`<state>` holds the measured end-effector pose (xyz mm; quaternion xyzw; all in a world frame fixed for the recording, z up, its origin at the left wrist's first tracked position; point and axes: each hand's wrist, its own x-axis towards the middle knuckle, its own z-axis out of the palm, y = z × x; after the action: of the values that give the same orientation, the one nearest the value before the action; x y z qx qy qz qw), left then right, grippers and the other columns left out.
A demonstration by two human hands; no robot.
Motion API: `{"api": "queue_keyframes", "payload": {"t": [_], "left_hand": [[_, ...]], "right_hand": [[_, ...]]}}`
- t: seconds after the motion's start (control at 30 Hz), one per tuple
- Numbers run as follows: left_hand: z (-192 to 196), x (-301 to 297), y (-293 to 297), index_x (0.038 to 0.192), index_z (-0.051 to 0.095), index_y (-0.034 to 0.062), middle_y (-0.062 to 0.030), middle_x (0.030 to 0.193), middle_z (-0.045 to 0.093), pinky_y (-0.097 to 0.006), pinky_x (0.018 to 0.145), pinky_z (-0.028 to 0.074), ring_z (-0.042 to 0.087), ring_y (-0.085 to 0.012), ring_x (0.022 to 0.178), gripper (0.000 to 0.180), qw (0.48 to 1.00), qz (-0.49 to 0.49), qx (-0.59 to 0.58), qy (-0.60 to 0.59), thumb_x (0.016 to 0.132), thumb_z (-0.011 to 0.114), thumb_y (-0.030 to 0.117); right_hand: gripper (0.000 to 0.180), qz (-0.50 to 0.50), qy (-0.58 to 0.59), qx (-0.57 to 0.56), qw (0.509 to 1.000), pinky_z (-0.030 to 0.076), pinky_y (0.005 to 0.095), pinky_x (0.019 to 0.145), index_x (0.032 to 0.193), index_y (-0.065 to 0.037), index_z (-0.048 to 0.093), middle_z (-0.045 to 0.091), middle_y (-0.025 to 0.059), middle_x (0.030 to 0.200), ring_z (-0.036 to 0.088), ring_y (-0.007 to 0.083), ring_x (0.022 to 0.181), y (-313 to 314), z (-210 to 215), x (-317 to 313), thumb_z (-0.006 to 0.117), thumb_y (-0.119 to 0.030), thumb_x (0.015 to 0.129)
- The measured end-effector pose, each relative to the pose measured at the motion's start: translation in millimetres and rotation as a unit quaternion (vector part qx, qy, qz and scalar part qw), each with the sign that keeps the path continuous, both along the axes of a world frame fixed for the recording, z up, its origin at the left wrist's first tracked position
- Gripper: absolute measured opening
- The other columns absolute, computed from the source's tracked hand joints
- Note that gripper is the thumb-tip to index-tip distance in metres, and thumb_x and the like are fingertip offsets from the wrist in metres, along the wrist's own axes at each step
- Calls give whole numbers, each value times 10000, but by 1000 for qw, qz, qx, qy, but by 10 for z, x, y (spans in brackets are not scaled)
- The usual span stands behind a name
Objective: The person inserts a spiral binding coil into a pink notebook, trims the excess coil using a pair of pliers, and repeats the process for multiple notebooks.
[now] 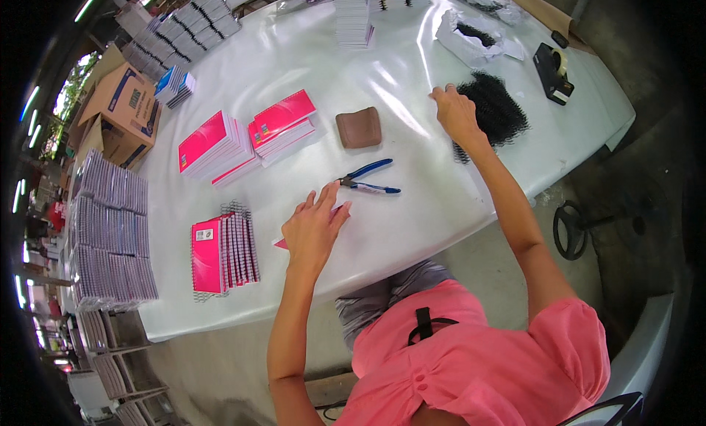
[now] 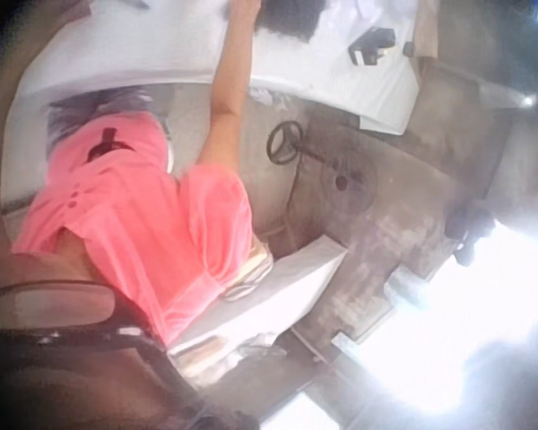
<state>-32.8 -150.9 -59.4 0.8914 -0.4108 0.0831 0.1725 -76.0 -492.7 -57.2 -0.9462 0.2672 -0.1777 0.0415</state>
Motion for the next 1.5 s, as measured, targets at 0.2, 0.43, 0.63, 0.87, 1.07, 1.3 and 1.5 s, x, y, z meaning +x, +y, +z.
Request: {"api": "queue_keyframes", "payload": {"t": [0.2, 0.43, 0.63, 0.87, 1.07, 1.3, 1.5], "left_hand": [[-2, 35, 0, 1296, 566, 193, -101, 1119, 686, -418, 768, 528, 619, -327, 1128, 441, 1000, -6, -12, 12, 912, 599, 406], [108, 5, -32, 1306, 532, 129, -35, 1239, 632, -398, 848, 526, 621, -304, 1125, 530, 999, -5, 29, 33, 876, 624, 425], [181, -12, -50, 1311, 529, 143, -21, 1202, 650, -395, 811, 540, 622, -292, 1131, 552, 997, 11, 49, 64, 846, 658, 412], [167, 10, -19, 1387, 472, 208, -14, 1208, 650, -404, 773, 544, 626, -308, 1118, 610, 995, 20, 59, 81, 838, 666, 391], [143, 15, -4, 1356, 515, 275, -81, 1098, 684, -436, 653, 508, 681, -307, 847, 538, 998, -21, -18, 55, 854, 655, 407], [144, 88, 94, 1345, 529, 293, -40, 1123, 677, -429, 683, 516, 682, -287, 848, 531, 986, -64, 93, 126, 849, 645, 445], [238, 56, 84, 1481, 327, 307, -62, 1174, 660, -436, 720, 526, 660, -318, 945, 714, 985, -10, 145, 97, 854, 636, 453]], "right_hand": [[263, 432, -82, 248, 864, 492, 403, 741, 1056, -10, 621, 627, 160, 943, 628, 318, 829, 1067, 188, -145, 614, 51, 800], [108, 450, -75, 369, 810, 482, 370, 692, 952, 13, 620, 637, 143, 840, 623, 290, 757, 1411, 23, -50, 627, 30, 846], [83, 479, -56, 412, 773, 481, 366, 678, 928, 36, 612, 646, 141, 844, 623, 275, 752, 1457, 61, 4, 629, 30, 847], [85, 480, -27, 358, 801, 480, 430, 687, 940, 24, 557, 617, 159, 807, 620, 339, 778, 1499, 182, -113, 588, 17, 861], [139, 491, 52, 203, 846, 480, 431, 684, 1004, -21, 539, 628, 135, 849, 620, 357, 798, 1469, 120, -130, 589, -81, 889], [161, 486, -14, 226, 844, 471, 392, 781, 832, -39, 623, 635, 134, 962, 617, 296, 928, 995, 121, 413, 732, -137, 766], [426, 442, 98, 183, 873, 410, 381, 990, 1068, -137, 662, 572, 113, 1231, 490, 304, 1193, 407, 136, 829, 815, -269, 694]]}}
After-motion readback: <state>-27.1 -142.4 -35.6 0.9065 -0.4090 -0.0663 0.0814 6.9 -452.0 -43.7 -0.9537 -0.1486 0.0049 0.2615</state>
